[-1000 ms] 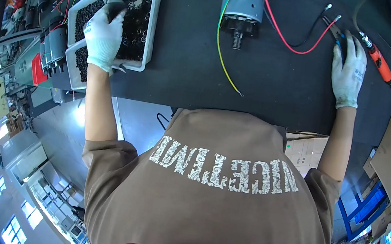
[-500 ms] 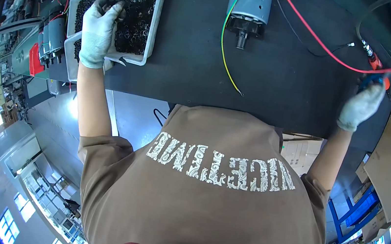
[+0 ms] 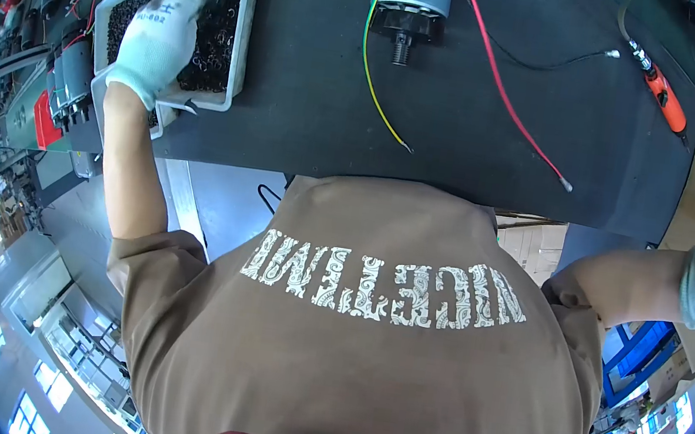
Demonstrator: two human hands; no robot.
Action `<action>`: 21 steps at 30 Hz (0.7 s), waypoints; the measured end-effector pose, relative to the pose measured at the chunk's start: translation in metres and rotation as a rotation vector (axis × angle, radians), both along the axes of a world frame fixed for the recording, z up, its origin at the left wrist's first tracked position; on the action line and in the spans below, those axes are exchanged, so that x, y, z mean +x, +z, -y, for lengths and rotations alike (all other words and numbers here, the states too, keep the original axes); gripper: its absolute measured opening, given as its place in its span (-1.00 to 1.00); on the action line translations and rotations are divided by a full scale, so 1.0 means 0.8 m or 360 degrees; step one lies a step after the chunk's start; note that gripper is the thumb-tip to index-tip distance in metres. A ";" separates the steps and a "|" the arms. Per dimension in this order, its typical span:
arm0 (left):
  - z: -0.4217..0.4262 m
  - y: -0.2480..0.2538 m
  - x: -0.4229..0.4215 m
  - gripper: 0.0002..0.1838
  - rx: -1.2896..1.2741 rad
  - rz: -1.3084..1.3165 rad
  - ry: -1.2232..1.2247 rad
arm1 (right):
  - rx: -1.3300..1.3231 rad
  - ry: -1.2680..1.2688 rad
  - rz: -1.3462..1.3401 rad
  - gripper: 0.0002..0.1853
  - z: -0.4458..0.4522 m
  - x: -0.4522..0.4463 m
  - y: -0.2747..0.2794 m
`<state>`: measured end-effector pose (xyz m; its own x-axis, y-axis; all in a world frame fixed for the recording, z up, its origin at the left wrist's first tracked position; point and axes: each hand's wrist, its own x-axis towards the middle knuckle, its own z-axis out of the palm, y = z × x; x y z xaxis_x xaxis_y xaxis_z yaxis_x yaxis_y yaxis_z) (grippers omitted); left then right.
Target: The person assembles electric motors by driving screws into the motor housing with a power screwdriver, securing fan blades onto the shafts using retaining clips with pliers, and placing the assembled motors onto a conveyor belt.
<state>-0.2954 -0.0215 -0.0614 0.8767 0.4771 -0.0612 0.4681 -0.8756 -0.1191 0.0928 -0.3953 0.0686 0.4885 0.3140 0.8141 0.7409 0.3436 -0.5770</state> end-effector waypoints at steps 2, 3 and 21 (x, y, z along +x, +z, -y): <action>-0.010 -0.001 -0.003 -0.55 0.0072 -0.0012 0.0037 | -0.0464 -0.0351 0.0373 -0.67 -0.024 -0.024 -0.026; -0.011 -0.003 -0.005 -0.59 0.0095 0.0031 0.0069 | -0.0531 -0.0322 -0.0015 -0.69 -0.001 -0.007 -0.054; 0.171 0.053 0.131 -0.73 -0.2051 0.2027 -0.0031 | -0.1059 0.0370 0.1248 -0.32 -0.134 -0.091 -0.051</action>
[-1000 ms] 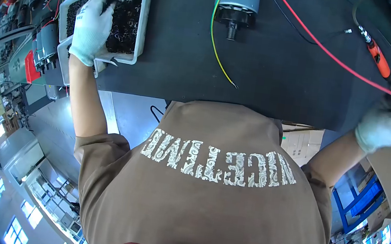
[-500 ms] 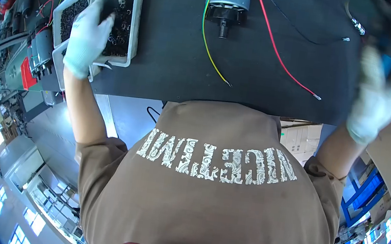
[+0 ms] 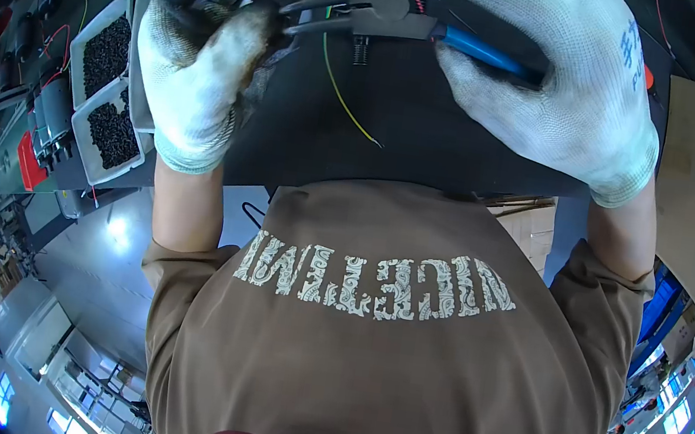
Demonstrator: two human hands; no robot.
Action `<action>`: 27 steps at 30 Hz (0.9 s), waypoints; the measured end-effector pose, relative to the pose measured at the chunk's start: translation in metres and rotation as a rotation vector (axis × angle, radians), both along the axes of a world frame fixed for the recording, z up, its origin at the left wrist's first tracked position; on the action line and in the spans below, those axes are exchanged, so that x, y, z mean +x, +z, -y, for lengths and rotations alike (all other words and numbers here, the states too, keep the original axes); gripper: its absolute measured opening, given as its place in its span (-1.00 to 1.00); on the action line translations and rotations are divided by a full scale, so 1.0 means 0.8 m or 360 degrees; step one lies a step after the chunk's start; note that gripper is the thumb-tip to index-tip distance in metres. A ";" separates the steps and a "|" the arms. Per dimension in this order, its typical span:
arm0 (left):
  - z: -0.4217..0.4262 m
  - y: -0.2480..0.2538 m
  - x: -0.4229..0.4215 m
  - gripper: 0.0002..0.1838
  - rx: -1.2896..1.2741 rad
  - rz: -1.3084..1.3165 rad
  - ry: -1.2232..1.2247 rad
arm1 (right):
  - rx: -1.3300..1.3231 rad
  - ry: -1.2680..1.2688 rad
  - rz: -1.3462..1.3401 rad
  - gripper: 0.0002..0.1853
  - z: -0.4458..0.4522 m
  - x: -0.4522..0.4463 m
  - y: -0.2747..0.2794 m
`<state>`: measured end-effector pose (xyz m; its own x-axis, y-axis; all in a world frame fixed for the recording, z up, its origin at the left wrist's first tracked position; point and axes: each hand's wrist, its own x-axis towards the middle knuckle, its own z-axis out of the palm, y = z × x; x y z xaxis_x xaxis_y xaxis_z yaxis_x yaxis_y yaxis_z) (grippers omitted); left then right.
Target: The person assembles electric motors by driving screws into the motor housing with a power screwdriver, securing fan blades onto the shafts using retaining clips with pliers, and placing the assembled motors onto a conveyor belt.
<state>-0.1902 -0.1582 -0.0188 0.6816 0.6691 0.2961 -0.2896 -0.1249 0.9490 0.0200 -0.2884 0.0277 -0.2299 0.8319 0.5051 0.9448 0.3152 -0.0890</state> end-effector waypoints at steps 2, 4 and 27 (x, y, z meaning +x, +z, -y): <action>-0.001 -0.007 0.000 -0.75 -0.0055 0.0081 0.0034 | 0.0016 -0.0054 -0.0142 -0.32 0.002 -0.001 -0.004; -0.004 -0.013 -0.003 -0.76 -0.0101 0.0134 0.0046 | -0.0004 -0.0115 -0.0538 -0.32 0.004 0.002 -0.016; -0.004 -0.009 0.003 -0.78 0.0225 -0.0074 0.0102 | -0.0019 0.0091 0.0316 -0.34 -0.006 -0.003 0.020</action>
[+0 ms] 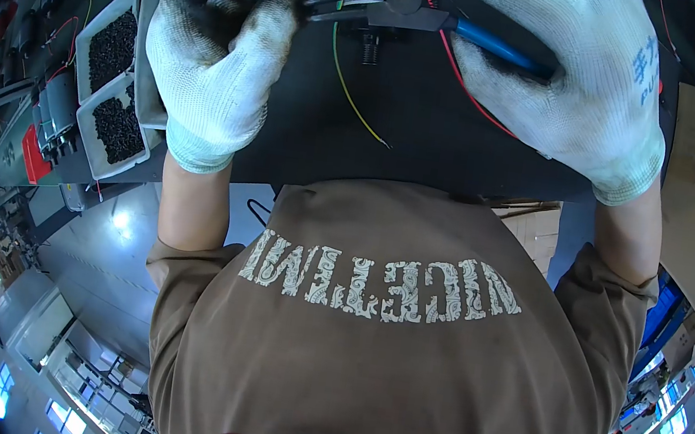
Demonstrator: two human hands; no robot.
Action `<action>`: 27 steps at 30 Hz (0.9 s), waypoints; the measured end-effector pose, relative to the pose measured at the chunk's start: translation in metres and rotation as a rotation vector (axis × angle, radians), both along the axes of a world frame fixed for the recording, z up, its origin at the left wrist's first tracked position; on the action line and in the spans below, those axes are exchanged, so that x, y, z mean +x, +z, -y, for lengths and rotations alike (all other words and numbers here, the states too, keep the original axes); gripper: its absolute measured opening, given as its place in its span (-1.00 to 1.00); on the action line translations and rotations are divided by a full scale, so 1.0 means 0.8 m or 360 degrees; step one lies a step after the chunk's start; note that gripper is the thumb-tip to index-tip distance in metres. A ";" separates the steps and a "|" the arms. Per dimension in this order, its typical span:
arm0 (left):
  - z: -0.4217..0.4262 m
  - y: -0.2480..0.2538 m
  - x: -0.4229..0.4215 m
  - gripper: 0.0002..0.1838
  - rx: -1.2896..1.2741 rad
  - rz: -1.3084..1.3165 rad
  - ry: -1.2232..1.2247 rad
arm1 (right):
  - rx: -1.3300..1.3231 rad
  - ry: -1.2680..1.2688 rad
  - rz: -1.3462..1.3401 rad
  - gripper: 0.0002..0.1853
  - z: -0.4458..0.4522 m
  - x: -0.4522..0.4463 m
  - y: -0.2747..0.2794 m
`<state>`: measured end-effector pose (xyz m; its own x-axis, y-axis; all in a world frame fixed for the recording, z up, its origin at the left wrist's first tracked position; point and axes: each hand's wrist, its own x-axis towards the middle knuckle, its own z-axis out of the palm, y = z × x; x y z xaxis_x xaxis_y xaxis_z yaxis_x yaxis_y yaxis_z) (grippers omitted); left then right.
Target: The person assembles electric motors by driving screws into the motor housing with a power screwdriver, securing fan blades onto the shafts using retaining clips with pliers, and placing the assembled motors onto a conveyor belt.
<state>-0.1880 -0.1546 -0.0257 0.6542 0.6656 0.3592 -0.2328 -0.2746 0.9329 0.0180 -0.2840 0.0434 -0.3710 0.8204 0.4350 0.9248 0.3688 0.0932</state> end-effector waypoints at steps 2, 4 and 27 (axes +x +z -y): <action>0.000 0.000 -0.001 -0.79 -0.0057 -0.0017 -0.0022 | 0.0081 -0.0015 -0.0039 -0.34 -0.002 0.013 -0.021; 0.001 0.010 -0.002 -0.79 -0.0080 -0.0092 -0.0026 | 0.0126 -0.0013 -0.0099 -0.35 -0.003 0.016 -0.031; 0.001 -0.003 0.103 -0.53 0.0362 0.0497 0.0373 | -0.0519 -0.0317 -0.2450 -0.52 0.060 -0.005 -0.036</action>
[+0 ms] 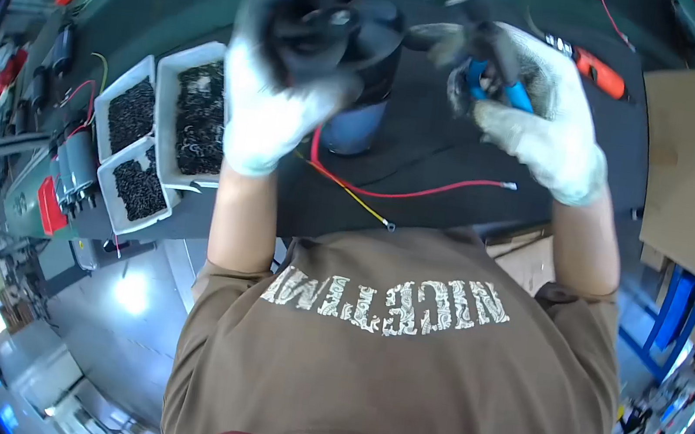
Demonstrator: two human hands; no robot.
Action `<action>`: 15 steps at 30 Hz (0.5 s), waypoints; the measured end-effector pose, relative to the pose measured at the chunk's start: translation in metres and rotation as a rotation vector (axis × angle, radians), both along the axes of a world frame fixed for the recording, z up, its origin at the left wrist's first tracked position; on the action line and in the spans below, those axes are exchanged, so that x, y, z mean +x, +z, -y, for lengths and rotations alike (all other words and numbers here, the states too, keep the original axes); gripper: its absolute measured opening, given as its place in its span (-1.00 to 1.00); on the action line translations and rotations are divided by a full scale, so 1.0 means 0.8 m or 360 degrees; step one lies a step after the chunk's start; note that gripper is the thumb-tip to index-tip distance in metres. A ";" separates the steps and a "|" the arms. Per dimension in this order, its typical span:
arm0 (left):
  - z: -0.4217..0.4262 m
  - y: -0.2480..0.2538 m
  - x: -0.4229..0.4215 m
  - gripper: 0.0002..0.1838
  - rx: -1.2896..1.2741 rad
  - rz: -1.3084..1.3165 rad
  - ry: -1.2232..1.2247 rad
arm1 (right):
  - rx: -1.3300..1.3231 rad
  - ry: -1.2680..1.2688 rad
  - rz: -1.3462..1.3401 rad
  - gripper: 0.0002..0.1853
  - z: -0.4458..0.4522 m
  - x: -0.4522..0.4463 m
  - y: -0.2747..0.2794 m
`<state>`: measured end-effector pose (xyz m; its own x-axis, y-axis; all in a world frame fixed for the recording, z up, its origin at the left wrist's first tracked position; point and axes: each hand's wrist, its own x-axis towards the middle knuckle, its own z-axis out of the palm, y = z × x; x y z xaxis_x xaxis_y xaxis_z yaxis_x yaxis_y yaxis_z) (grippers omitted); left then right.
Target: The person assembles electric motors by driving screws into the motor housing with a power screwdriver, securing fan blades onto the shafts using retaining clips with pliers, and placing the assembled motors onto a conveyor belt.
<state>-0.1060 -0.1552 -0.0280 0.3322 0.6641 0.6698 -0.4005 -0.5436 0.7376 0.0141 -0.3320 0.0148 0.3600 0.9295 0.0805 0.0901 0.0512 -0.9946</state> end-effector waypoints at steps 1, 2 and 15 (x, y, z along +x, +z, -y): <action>-0.008 -0.002 -0.027 -0.31 0.0134 -0.0002 -0.0392 | -0.0157 0.0020 0.0334 -0.50 0.006 -0.002 0.018; -0.016 -0.004 -0.054 -0.08 0.0228 -0.0031 -0.0800 | -0.0282 0.0077 0.0735 -0.48 0.003 -0.002 0.037; -0.027 0.000 -0.064 -0.09 0.0747 -0.0069 -0.0632 | -0.0171 0.0328 0.1978 -0.42 -0.006 0.010 0.095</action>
